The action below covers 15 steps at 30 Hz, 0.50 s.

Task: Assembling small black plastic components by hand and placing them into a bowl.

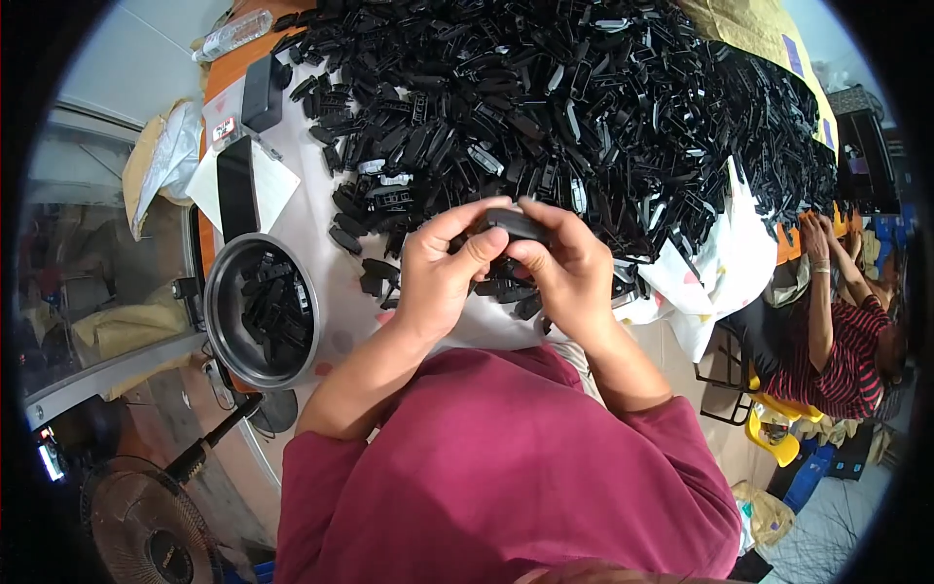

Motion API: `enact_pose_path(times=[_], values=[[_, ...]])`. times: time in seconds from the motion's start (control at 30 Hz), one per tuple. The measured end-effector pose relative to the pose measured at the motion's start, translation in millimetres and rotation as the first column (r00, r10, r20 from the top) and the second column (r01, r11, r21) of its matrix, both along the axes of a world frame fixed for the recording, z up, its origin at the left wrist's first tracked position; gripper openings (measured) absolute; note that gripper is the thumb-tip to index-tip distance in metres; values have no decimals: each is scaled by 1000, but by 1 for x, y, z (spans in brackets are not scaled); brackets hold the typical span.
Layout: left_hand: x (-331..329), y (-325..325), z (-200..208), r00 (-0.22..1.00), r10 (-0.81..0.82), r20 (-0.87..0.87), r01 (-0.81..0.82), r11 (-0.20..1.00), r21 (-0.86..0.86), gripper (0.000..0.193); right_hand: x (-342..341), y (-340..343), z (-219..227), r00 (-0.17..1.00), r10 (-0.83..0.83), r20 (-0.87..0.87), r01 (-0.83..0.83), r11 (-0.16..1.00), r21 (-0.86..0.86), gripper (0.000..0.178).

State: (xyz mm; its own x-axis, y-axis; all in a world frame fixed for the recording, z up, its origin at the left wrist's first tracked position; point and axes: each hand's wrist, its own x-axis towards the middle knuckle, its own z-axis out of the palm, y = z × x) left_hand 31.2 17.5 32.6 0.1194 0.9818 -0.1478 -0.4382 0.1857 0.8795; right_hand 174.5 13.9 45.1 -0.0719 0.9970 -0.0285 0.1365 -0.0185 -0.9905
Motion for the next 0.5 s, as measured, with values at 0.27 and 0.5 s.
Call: enact_pose_path(times=[0.27, 0.5], values=[[-31, 41, -33, 942, 242, 233, -194, 958, -210, 14, 8, 84, -12, 721, -117, 683, -179, 920, 347, 37], [-15, 100, -29, 744, 328, -583, -90, 912, 400, 22, 22, 125, -19, 303, -239, 923, -144, 945, 292, 26]])
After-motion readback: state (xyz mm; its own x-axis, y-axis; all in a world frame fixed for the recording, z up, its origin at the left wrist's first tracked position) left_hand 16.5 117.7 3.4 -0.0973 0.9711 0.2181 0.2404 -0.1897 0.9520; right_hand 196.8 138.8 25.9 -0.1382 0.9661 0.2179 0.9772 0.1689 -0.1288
